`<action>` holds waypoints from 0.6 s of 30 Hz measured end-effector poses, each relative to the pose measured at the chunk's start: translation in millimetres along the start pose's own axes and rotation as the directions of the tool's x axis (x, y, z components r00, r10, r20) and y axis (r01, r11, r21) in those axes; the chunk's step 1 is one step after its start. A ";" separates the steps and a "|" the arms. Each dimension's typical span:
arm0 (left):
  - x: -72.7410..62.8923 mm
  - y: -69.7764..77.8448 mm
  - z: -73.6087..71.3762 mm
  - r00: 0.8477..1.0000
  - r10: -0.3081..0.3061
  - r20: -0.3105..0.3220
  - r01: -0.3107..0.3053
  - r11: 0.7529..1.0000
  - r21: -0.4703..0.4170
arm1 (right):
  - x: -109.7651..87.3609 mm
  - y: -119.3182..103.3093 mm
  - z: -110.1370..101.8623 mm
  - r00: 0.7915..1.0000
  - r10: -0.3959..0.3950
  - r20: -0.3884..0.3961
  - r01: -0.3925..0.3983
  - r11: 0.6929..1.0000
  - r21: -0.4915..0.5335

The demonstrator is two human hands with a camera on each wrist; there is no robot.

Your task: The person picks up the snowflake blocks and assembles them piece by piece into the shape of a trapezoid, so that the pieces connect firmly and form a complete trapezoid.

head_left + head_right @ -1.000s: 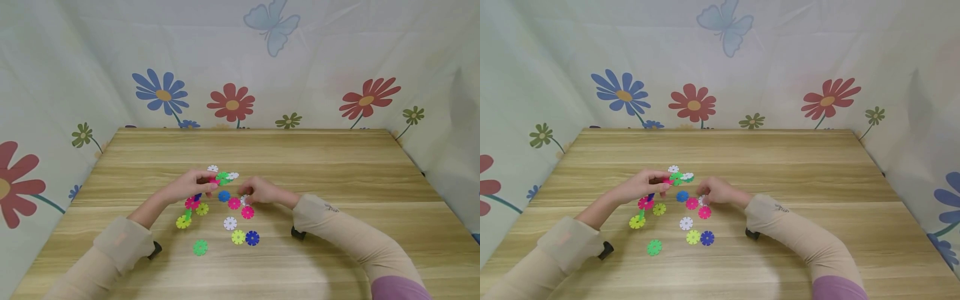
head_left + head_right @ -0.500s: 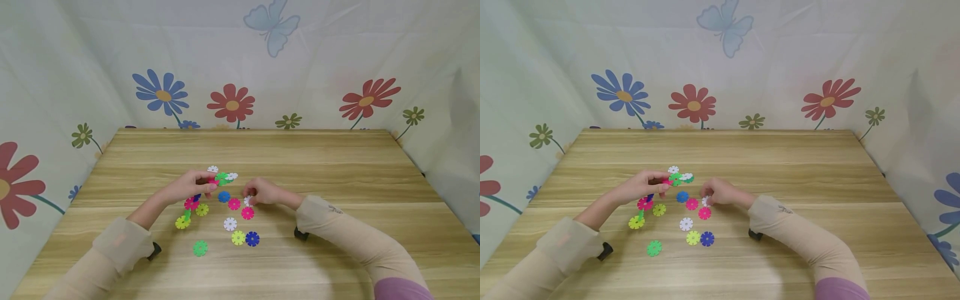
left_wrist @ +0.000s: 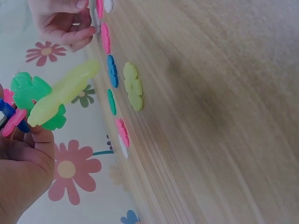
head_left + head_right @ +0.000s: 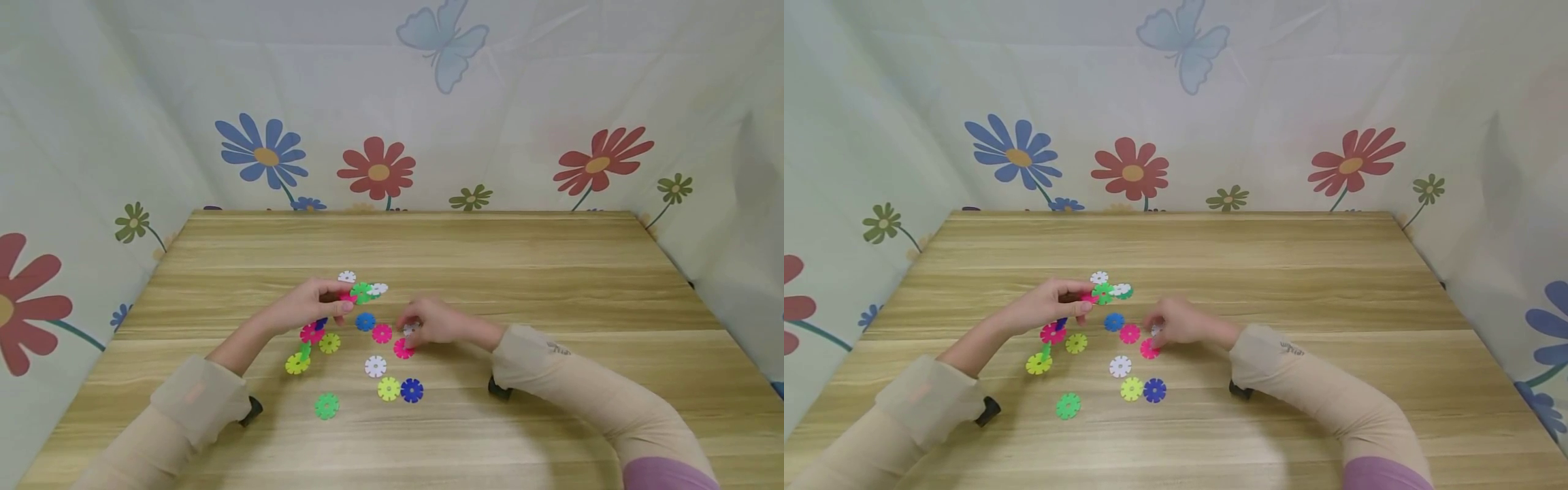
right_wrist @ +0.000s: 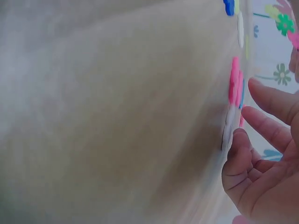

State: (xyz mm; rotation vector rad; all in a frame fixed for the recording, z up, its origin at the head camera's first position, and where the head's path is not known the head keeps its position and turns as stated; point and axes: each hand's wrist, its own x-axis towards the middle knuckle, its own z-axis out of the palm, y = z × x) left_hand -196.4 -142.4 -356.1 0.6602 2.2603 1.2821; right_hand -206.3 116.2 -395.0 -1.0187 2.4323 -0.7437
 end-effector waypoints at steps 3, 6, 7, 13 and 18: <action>-0.1 -0.3 0.5 1.000 -0.001 0.001 0.001 1.000 -0.001 | -1.2 -3.1 3.8 0.999 -0.037 0.012 0.037 0.998 -0.050; -0.2 -0.7 0.9 1.000 -0.001 0.003 0.001 1.000 0.001 | -2.4 -5.5 6.4 0.999 -0.049 0.015 0.050 0.995 -0.087; -0.3 -0.6 1.0 1.000 0.000 0.005 0.000 1.000 -0.001 | -2.8 -6.1 6.9 0.999 -0.044 0.017 0.046 0.994 -0.095; -0.7 -0.6 1.2 1.000 0.008 0.010 -0.008 1.000 0.000 | -6.2 -9.8 8.0 1.000 -0.009 0.026 0.011 0.995 -0.102; -1.4 -0.2 1.6 1.000 0.004 0.013 -0.004 1.000 0.001 | -9.0 -12.1 8.8 0.999 0.023 0.030 -0.021 0.996 -0.085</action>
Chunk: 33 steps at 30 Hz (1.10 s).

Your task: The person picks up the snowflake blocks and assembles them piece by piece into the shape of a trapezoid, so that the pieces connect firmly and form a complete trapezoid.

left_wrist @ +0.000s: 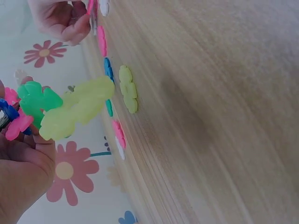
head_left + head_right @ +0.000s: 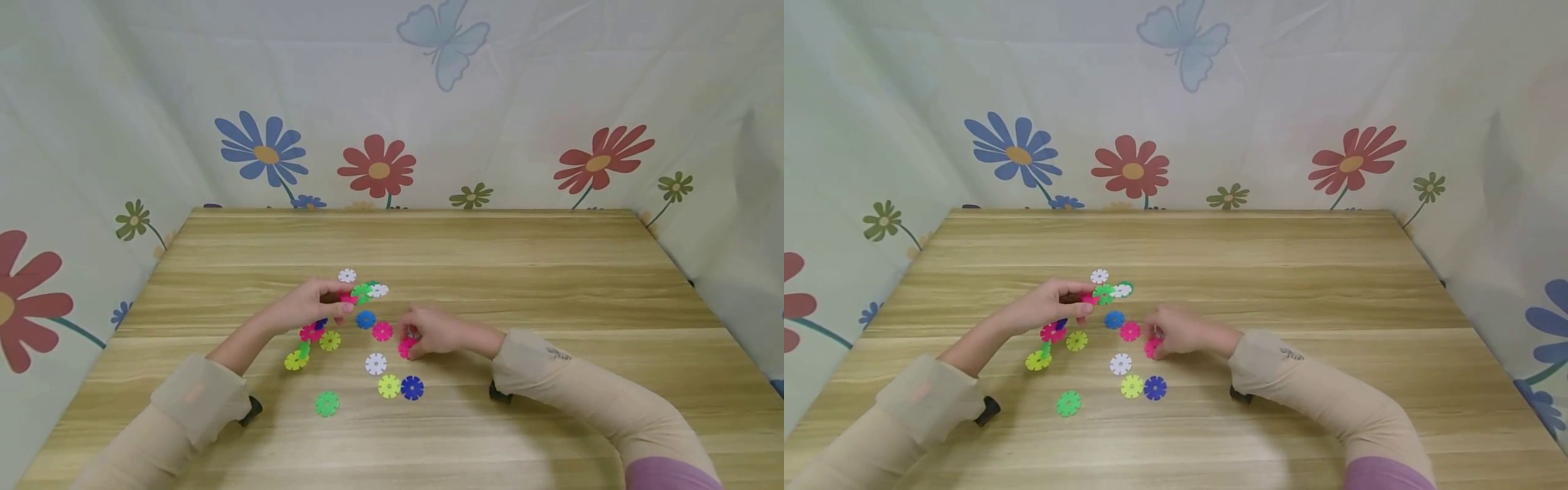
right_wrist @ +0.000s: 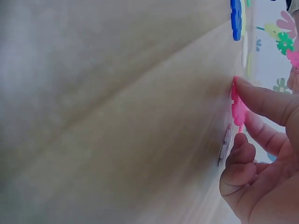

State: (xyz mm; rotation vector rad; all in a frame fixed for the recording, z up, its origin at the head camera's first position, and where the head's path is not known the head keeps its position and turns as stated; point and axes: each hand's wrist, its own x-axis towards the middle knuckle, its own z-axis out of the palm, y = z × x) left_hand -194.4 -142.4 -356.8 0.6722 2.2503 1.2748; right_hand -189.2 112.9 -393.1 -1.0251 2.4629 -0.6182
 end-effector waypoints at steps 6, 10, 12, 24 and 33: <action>-0.7 0.8 0.6 1.000 -0.004 0.007 0.004 1.000 -0.008 | -2.6 1.2 1.6 1.000 0.024 -0.008 -0.024 0.998 0.062; -0.4 -0.5 0.4 1.000 0.002 0.014 -0.002 1.000 -0.014 | -5.5 3.1 -0.3 0.999 0.037 0.007 -0.038 0.981 0.189; -0.4 -0.5 0.5 1.000 0.006 0.014 -0.005 1.000 -0.019 | -7.0 4.3 -2.7 0.999 0.051 0.015 -0.054 0.964 0.260; -0.4 2.8 7.6 1.000 -0.018 0.019 0.018 0.999 0.038 | -11.3 2.2 -34.0 0.976 0.068 -0.205 0.057 0.833 0.550; 0.1 4.2 9.5 1.000 0.006 0.031 -0.007 0.999 0.041 | -11.5 -5.7 -41.8 0.949 0.081 -0.305 0.117 0.808 0.578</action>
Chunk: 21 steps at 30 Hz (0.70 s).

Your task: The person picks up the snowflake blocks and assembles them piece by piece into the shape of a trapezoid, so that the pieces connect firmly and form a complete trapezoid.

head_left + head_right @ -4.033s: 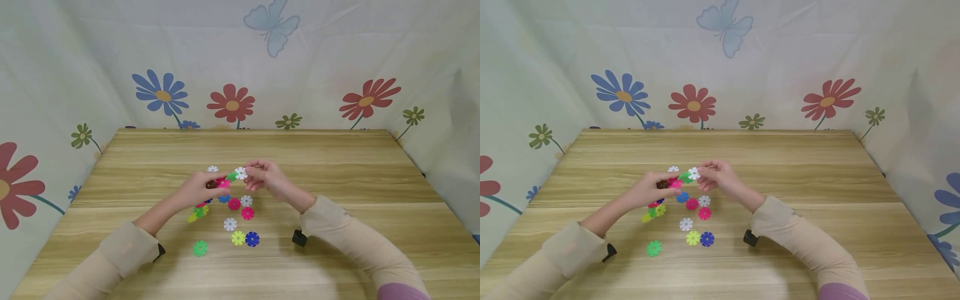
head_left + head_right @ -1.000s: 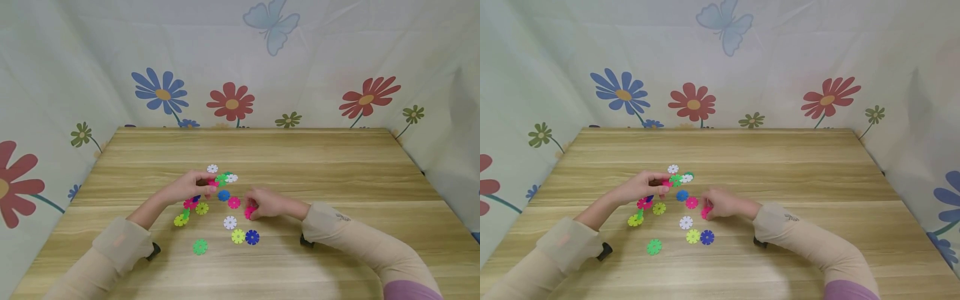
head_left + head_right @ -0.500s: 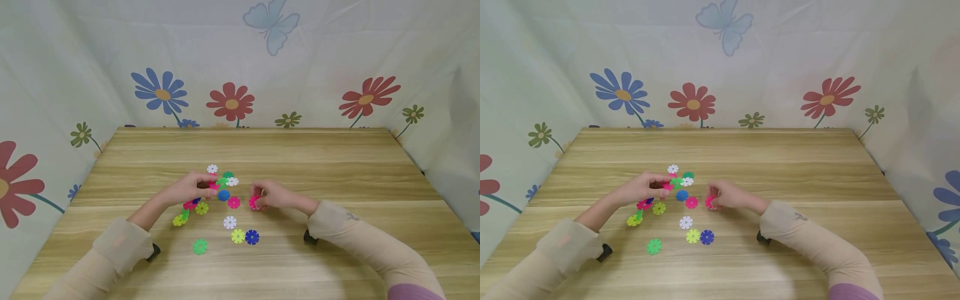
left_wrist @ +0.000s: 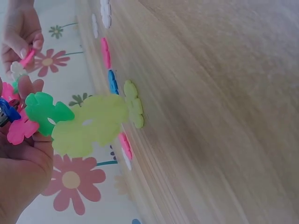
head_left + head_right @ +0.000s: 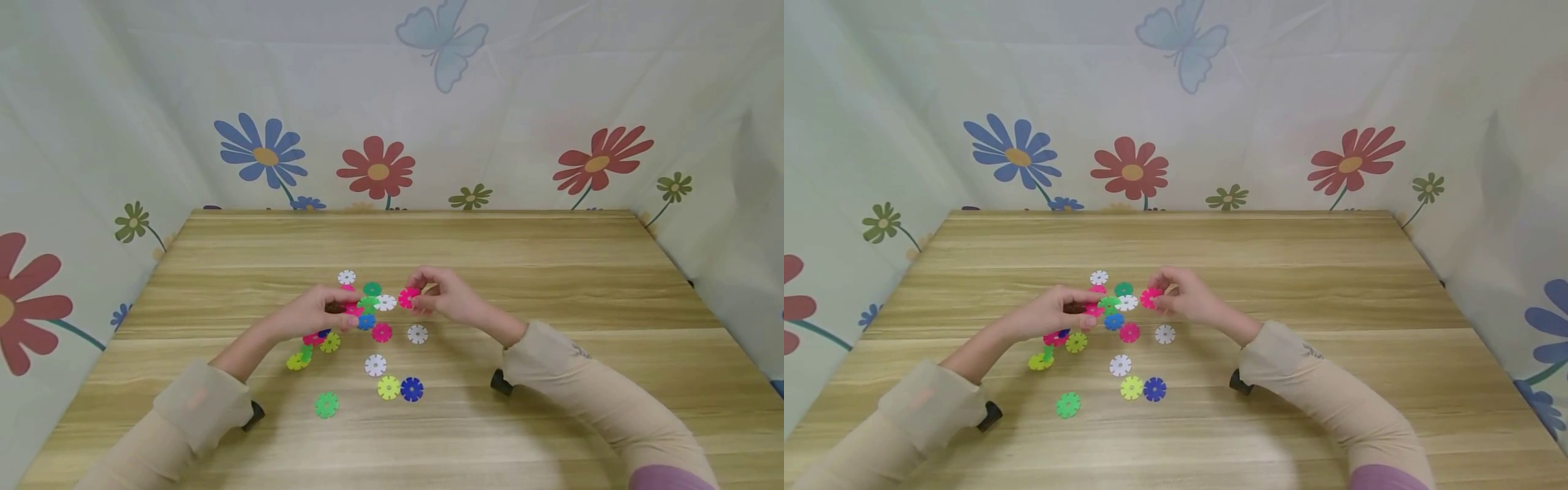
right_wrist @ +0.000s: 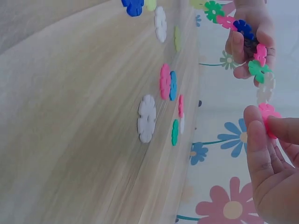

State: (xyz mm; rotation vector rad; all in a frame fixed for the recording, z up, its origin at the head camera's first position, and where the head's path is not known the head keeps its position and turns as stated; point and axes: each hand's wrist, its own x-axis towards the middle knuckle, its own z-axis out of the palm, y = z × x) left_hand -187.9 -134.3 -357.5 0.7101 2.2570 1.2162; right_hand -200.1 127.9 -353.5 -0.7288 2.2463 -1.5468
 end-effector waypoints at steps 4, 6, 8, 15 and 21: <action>-0.9 2.1 0.6 1.000 0.015 0.001 -0.015 1.000 -0.007 | 0.8 -0.1 2.7 1.000 0.001 -0.014 -0.001 1.000 0.030; -1.2 2.8 0.9 1.000 0.018 0.001 -0.018 1.000 -0.013 | 1.4 0.5 3.9 1.000 0.002 -0.023 -0.002 0.999 0.042; -1.1 3.3 1.3 1.000 0.020 0.001 -0.020 1.000 -0.017 | 1.7 1.1 4.9 0.999 0.001 -0.032 0.001 0.999 0.047; -0.9 2.8 2.4 0.999 0.037 -0.009 -0.037 0.999 -0.027 | 2.4 3.1 7.4 0.998 0.005 -0.064 0.000 0.996 0.085; -2.1 4.0 2.0 0.999 0.049 -0.021 -0.050 0.997 -0.057 | 2.1 2.7 9.5 0.998 0.007 -0.067 0.001 0.993 0.115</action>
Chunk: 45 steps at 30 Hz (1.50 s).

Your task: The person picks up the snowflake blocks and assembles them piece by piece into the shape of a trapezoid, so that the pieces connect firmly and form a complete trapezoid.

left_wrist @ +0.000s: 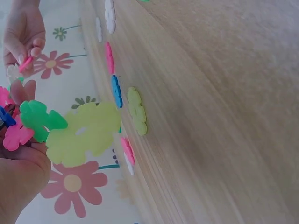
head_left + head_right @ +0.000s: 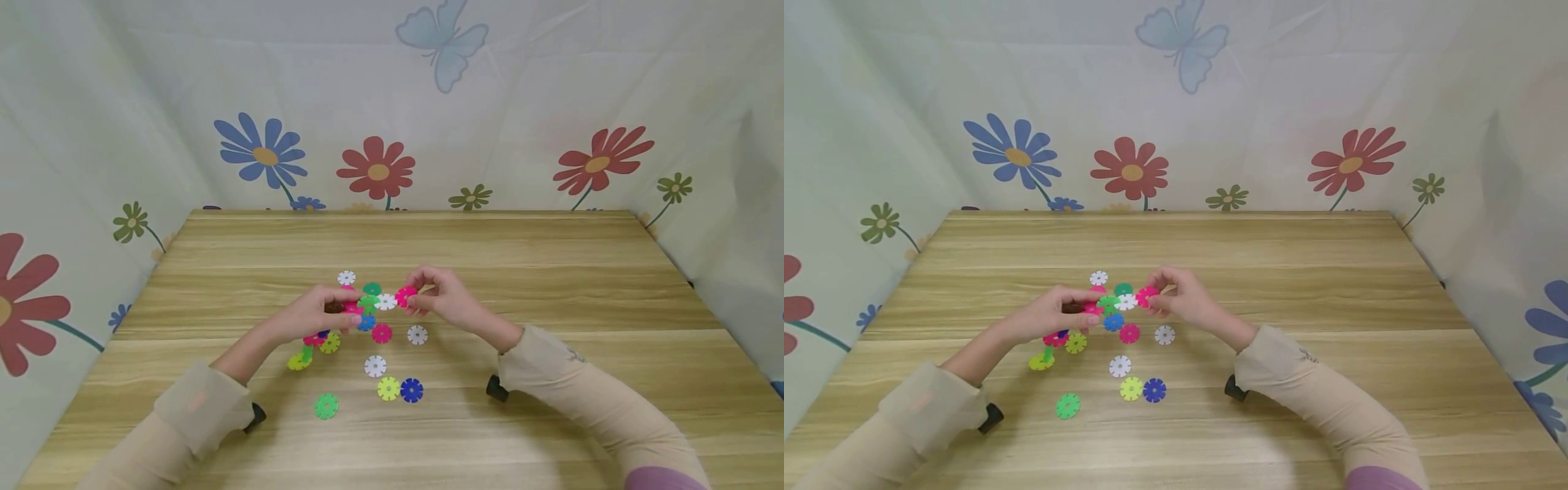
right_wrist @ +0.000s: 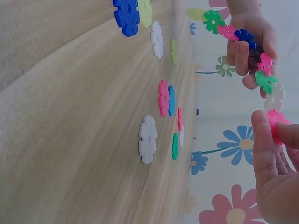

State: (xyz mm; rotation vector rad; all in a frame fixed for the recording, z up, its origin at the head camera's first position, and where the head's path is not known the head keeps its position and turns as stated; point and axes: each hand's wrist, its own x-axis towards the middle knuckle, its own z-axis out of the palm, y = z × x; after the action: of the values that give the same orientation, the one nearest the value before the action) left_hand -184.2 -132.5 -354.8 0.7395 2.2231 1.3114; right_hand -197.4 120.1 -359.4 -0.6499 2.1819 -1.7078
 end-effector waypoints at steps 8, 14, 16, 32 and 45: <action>0.0 3.2 4.0 1.000 -0.009 -0.027 0.010 0.999 0.033 | -1.7 -1.9 3.7 1.000 0.009 -0.011 -0.008 1.000 0.021; 3.6 5.5 12.5 0.994 -0.034 -0.105 0.049 0.987 0.154 | -3.5 -1.6 6.2 0.999 -0.037 -0.006 0.037 0.999 0.022; 5.0 5.8 14.8 0.991 -0.016 -0.133 0.041 0.981 0.190 | -4.1 -1.3 7.1 0.999 -0.052 -0.004 0.052 0.998 0.024; 1.8 16.5 18.1 0.982 -0.006 -0.189 0.053 0.969 0.242 | -13.3 -9.4 14.5 0.996 -0.084 -0.006 0.085 0.996 0.013; -1.7 17.3 21.2 0.986 0.087 -0.146 -0.032 0.937 0.348 | -16.1 -9.7 20.6 0.992 -0.121 0.027 0.122 0.991 -0.050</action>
State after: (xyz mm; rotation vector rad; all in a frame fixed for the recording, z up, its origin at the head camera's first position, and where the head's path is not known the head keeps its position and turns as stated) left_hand -166.0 -112.9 -348.7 0.8570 2.6189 1.0481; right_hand -171.9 109.3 -355.9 -0.8280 2.2180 -1.6977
